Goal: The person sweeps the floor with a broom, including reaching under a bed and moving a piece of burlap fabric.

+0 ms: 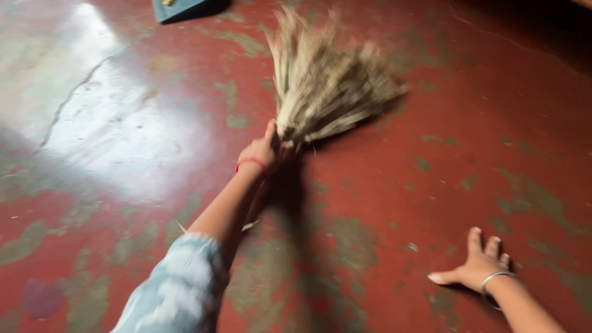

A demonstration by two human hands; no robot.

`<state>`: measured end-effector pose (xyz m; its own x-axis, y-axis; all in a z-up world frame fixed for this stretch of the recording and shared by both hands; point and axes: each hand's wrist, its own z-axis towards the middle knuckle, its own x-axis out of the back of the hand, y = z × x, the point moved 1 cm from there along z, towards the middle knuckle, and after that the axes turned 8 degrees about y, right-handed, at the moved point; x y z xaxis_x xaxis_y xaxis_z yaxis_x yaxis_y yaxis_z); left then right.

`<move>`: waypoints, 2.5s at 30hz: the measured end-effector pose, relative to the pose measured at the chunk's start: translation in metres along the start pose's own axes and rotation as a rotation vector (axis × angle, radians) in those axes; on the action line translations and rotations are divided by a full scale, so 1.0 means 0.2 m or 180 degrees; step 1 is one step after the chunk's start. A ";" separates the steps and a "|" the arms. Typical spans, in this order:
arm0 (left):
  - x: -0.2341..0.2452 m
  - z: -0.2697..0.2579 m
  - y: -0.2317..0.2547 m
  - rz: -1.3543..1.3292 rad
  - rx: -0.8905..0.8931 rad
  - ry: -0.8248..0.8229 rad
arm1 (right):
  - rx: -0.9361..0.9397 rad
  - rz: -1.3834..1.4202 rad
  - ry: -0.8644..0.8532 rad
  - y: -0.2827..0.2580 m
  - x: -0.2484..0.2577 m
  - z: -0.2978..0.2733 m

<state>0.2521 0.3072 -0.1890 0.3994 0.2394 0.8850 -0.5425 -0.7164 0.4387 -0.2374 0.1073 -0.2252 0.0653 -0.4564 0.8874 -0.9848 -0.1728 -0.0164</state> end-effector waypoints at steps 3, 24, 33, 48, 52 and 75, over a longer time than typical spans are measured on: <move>0.17 0.19 -0.08 -0.0260 0.0088 0.0371 | -0.0242 -0.1162 -0.0581 -0.17 0.07 0.04; 0.25 -0.19 -0.90 -0.0156 -0.0230 0.0239 | 0.1135 -0.2146 -0.0412 -1.51 0.09 -0.30; 0.30 0.42 -0.63 -0.0978 0.1039 0.0714 | 0.1658 -0.2299 -0.0019 -1.70 0.16 -0.19; 0.19 -0.89 -0.55 -0.0746 0.0424 0.0736 | 0.1130 -0.0874 -0.0062 -1.65 0.18 0.01; 0.17 -0.31 -0.70 -0.0382 0.0689 0.0976 | 0.0974 -0.0903 -0.0048 -1.69 0.17 0.03; -0.04 -0.25 -0.06 -0.0296 0.0045 0.0428 | 0.1679 -0.1204 0.0566 -1.52 0.12 -0.07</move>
<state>0.2186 0.3479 -0.1936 0.3443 0.3901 0.8540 -0.4970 -0.6960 0.5183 0.0615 0.1613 -0.1932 0.3182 -0.1376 0.9380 -0.6860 -0.7164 0.1276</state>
